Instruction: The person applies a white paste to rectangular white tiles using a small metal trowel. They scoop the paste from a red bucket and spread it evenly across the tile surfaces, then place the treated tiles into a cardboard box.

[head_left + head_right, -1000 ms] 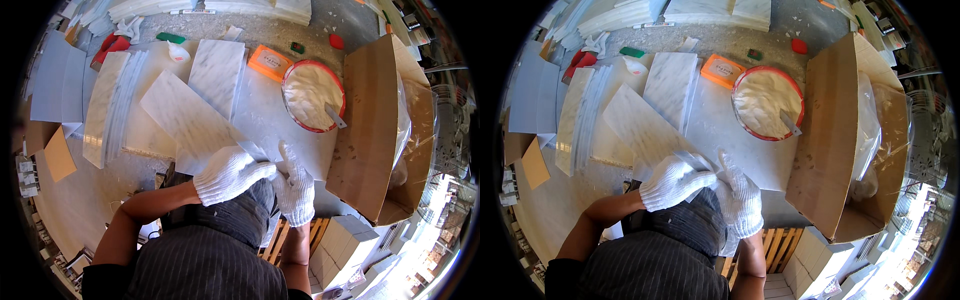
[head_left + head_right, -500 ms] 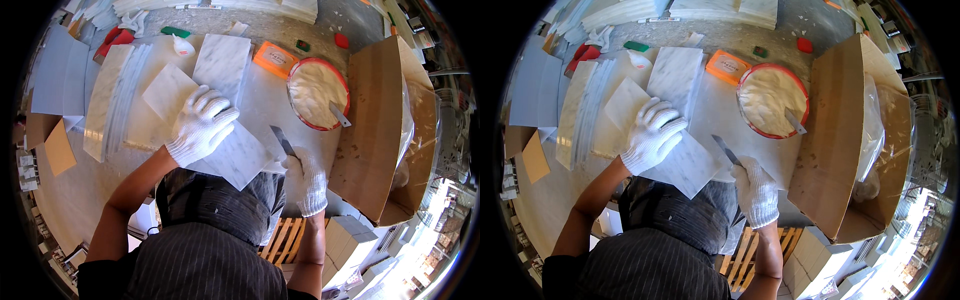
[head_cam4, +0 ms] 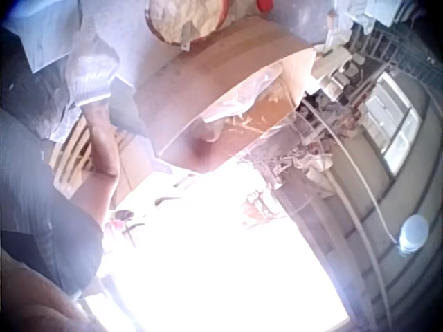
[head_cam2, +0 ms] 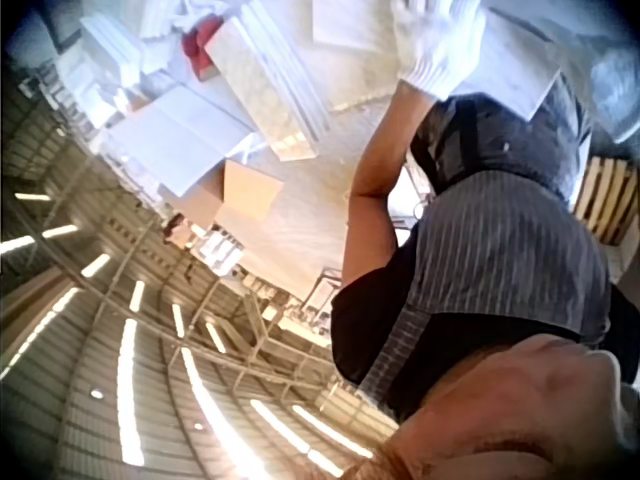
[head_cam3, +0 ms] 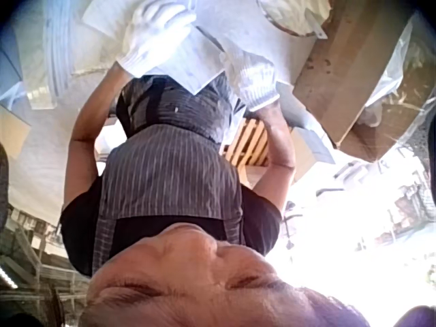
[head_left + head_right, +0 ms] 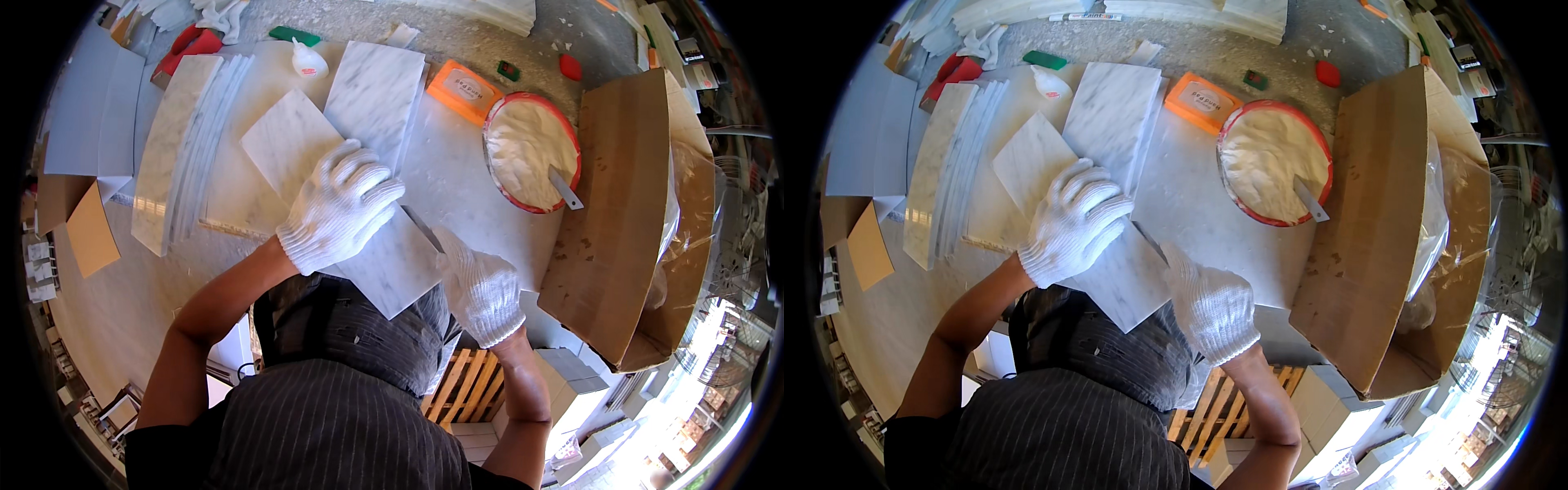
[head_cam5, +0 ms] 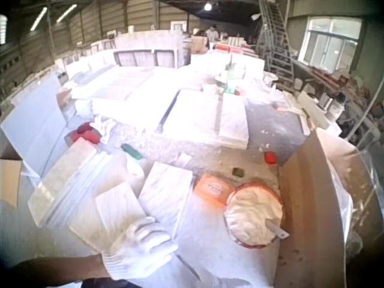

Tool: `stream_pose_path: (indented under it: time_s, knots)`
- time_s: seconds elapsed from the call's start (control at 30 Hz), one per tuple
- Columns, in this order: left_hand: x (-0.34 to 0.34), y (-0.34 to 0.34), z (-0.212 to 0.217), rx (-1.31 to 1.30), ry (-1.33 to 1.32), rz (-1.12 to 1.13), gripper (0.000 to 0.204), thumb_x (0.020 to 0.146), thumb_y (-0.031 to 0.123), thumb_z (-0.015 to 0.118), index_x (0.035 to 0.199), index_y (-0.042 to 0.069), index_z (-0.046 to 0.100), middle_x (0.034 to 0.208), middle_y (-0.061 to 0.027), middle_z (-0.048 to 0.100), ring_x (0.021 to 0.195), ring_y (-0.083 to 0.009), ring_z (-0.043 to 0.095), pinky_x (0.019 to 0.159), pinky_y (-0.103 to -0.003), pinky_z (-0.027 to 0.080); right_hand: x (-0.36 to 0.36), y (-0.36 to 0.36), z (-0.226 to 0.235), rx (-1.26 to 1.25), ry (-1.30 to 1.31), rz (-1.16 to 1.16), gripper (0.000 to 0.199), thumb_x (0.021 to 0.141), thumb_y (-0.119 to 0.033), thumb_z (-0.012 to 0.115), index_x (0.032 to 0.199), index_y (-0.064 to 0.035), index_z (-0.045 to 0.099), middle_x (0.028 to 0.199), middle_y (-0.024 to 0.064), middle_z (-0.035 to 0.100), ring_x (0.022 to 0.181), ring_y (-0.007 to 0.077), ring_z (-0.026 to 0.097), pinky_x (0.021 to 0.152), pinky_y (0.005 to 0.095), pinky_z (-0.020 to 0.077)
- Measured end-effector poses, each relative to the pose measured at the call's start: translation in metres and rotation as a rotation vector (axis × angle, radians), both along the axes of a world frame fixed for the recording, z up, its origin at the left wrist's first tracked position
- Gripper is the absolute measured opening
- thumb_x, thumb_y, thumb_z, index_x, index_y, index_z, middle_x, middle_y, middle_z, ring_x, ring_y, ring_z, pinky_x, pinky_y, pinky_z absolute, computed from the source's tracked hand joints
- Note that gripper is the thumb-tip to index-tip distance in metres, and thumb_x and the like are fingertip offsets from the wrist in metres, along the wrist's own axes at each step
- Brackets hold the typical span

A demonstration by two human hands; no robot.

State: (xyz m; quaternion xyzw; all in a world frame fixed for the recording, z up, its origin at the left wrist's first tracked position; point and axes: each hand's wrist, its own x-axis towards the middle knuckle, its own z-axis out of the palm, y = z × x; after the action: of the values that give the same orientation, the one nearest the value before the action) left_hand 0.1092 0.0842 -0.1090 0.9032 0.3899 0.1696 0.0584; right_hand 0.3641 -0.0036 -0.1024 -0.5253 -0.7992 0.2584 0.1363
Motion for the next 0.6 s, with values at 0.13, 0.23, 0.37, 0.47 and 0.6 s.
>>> stream_pose_path:
  time_s: [0.13,0.23,0.37,0.47,0.6]
  knots:
    - [0.0,0.001,-0.001,-0.006,-0.033,-0.014,0.021,0.087,0.023,0.067,0.104,0.011,0.07,0.108,-0.0059,0.06,0.115,-0.0252,0.055,0.112,-0.049,0.035,-0.002,0.006,-0.008,0.192,0.052,0.015,0.039,0.09,-0.011,0.065,0.128,-0.0058,0.063,0.069,0.0127,0.061,0.058,0.0302,0.059,0.054,0.0403,0.0488]
    - [0.001,0.001,0.0,-0.02,-0.063,-0.012,0.02,0.087,0.022,0.068,0.102,0.01,0.069,0.106,-0.007,0.06,0.114,-0.0265,0.055,0.112,-0.049,0.035,-0.004,0.008,-0.003,0.202,0.002,0.016,0.04,0.089,-0.011,0.064,0.128,-0.0059,0.063,0.066,0.0113,0.06,0.053,0.0293,0.059,0.051,0.0395,0.0481]
    - [0.001,0.002,-0.002,-0.031,-0.082,-0.004,0.019,0.087,0.022,0.068,0.102,0.009,0.069,0.106,-0.0071,0.06,0.114,-0.0265,0.055,0.112,-0.049,0.036,-0.008,0.015,0.009,0.184,-0.089,0.081,0.054,0.079,-0.002,0.064,0.132,-0.0059,0.058,0.074,0.0069,0.063,0.057,0.0254,0.062,0.052,0.0369,0.0495]
    - [0.001,0.0,-0.001,-0.012,-0.062,0.014,0.019,0.087,0.021,0.067,0.102,0.009,0.069,0.106,-0.0071,0.059,0.115,-0.0266,0.054,0.112,-0.049,0.036,-0.009,0.02,0.007,0.145,-0.152,0.13,0.052,0.079,-0.001,0.063,0.13,-0.006,0.058,0.074,0.0075,0.064,0.059,0.0262,0.063,0.053,0.0378,0.0498]
    - [0.001,0.001,-0.002,-0.032,-0.067,0.012,0.019,0.087,0.022,0.066,0.102,0.01,0.069,0.107,-0.0067,0.06,0.115,-0.0264,0.054,0.112,-0.049,0.035,-0.01,0.024,0.002,0.084,-0.062,0.141,0.052,0.08,-0.002,0.062,0.131,-0.0074,0.057,0.076,0.0081,0.064,0.062,0.0271,0.064,0.056,0.0385,0.051]
